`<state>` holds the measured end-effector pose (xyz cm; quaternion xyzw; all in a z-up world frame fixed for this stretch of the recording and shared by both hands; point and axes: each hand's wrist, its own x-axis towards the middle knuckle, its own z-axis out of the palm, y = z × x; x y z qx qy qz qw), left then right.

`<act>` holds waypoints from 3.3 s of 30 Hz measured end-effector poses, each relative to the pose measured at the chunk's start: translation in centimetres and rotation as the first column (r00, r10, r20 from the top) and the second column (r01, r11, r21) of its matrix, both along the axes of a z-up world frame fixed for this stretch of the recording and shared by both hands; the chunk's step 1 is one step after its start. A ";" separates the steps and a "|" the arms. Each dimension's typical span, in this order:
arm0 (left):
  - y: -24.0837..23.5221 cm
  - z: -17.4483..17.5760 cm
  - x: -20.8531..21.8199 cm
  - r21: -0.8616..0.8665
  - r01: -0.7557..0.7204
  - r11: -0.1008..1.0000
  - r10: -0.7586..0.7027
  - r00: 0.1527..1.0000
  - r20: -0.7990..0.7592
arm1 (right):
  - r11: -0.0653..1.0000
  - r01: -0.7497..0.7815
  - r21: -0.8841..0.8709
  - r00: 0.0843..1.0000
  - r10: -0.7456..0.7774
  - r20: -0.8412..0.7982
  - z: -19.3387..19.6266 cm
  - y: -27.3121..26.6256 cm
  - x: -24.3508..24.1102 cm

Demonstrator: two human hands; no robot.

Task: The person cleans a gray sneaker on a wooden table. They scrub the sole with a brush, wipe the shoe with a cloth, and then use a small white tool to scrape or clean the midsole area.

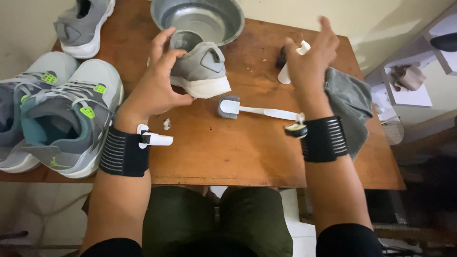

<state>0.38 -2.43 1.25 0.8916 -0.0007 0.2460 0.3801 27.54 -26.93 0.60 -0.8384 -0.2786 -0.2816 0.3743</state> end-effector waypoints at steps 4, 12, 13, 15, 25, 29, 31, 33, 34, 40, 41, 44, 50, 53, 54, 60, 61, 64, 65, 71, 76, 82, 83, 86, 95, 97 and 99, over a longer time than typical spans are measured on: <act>0.2 -0.2 0.1 0.036 0.016 0.999 -0.018 0.999 0.040 | 0.993 0.053 -0.106 0.979 -0.072 -0.188 -1.6 -0.9 2.6; 0.3 -0.2 0.0 -0.012 0.038 0.999 -0.038 0.999 0.028 | 0.987 -0.095 -0.132 0.911 0.033 -0.410 -2.0 -1.4 1.3; 0.3 -0.2 0.1 -0.014 0.037 0.999 -0.036 0.999 0.029 | 0.986 -0.096 -0.133 0.912 0.033 -0.409 -1.8 -1.2 0.8; 0.3 -0.3 0.0 0.038 0.001 0.999 -0.001 1.000 0.001 | 0.991 -0.132 0.037 0.932 0.137 -0.336 -1.3 -0.8 0.0; 0.1 -0.4 0.1 -0.053 0.010 0.999 -0.011 1.000 -0.014 | 0.756 -0.623 -0.202 0.779 0.623 -0.074 2.3 -0.2 -11.5; 0.2 -0.6 0.1 -0.106 0.075 0.992 -0.072 0.997 0.030 | 0.685 -0.631 -0.366 0.750 0.659 -0.060 3.3 1.0 -15.5; 0.3 -0.8 0.2 -0.120 0.078 0.990 -0.072 0.996 0.054 | 0.664 -0.612 -0.429 0.761 0.642 -0.091 3.4 1.3 -16.4; 0.4 -1.1 0.2 -0.127 0.100 0.987 -0.090 0.993 0.082 | 0.681 -0.568 -0.461 0.747 0.663 0.059 3.5 1.6 -16.7; 0.3 -1.0 0.1 -0.133 0.091 0.987 -0.080 0.993 0.085 | 0.673 -0.574 -0.467 0.740 0.670 0.057 3.5 1.7 -16.9; 0.5 -1.9 0.7 -0.087 0.118 0.989 -0.106 0.986 0.132 | 0.693 -0.525 -0.493 0.760 0.643 0.094 3.5 2.1 -17.4; 0.5 -1.8 0.7 -0.092 0.126 0.988 -0.114 0.985 0.130 | 0.696 -0.506 -0.510 0.766 0.634 0.106 3.7 2.2 -17.7; 0.5 -1.7 0.7 -0.105 0.133 0.986 -0.120 0.985 0.121 | 0.700 -0.469 -0.539 0.781 0.614 0.117 4.0 2.4 -18.1; 0.5 -1.7 0.8 -0.094 0.137 0.986 -0.124 0.983 0.133 | 0.695 -0.466 -0.547 0.773 0.621 0.131 4.4 2.6 -17.8; 0.3 -1.2 0.5 -0.082 0.127 0.988 -0.118 0.986 0.115 | 0.682 -0.489 -0.543 0.757 0.641 0.124 4.9 2.3 -17.4; 0.3 -1.0 0.3 -0.085 0.113 0.990 -0.105 0.991 0.087 | 0.665 -0.516 -0.541 0.742 0.662 0.107 5.2 2.2 -17.4; 0.8 -1.1 0.3 -0.123 0.083 0.989 -0.074 0.995 0.073 | 0.676 -0.551 -0.489 0.756 0.652 0.049 5.0 0.9 -16.7; 0.9 -1.3 0.4 -0.121 0.087 0.989 -0.079 0.994 0.069 | 0.679 -0.549 -0.486 0.760 0.648 0.048 4.9 0.9 -16.6; 1.0 -1.5 0.6 -0.069 0.105 0.992 -0.094 0.985 0.142 | 0.717 -0.533 -0.448 0.794 0.608 0.028 4.6 0.7 -16.3; 0.9 -1.3 0.5 -0.084 0.095 0.992 -0.085 0.989 0.122 | 0.713 -0.542 -0.445 0.787 0.616 0.029 4.4 0.6 -16.1; 0.9 -0.9 0.3 -0.074 0.084 0.994 -0.076 0.991 0.109 | 0.732 -0.533 -0.423 0.801 0.599 0.027 2.3 0.3 -14.3; 1.2 -1.5 0.7 -0.002 0.088 0.996 -0.086 0.985 0.151 | 0.731 -0.556 -0.395 0.806 0.590 -0.041 1.5 -0.1 -13.3; 0.5 -0.5 0.3 0.011 0.010 1.000 -0.011 0.995 0.100 | 0.806 -0.503 -0.312 0.864 0.457 -0.212 2.5 -1.1 -12.2; 0.6 -0.6 0.4 0.008 0.023 1.000 -0.024 0.993 0.118 | 0.852 -0.439 -0.286 0.896 0.392 -0.208 2.7 -1.4 -11.7; 0.6 -0.5 0.2 -0.004 0.031 1.000 -0.030 0.991 0.133 | 0.914 -0.342 -0.218 0.934 0.306 -0.183 2.4 -2.2 -8.8; 0.6 -0.8 0.2 -0.025 0.039 0.999 -0.036 0.989 0.142 | 0.980 -0.162 -0.115 0.945 0.121 -0.304 2.9 -4.4 -1.6; 0.7 -0.9 0.3 -0.018 0.038 0.999 -0.035 0.989 0.141 | 0.983 -0.124 -0.138 0.954 0.080 -0.288 1.4 -4.4 0.3; 0.7 -1.0 0.4 -0.020 0.037 0.999 -0.033 0.987 0.157 | 0.982 -0.084 -0.169 0.947 0.026 -0.321 -0.1 -4.2 1.8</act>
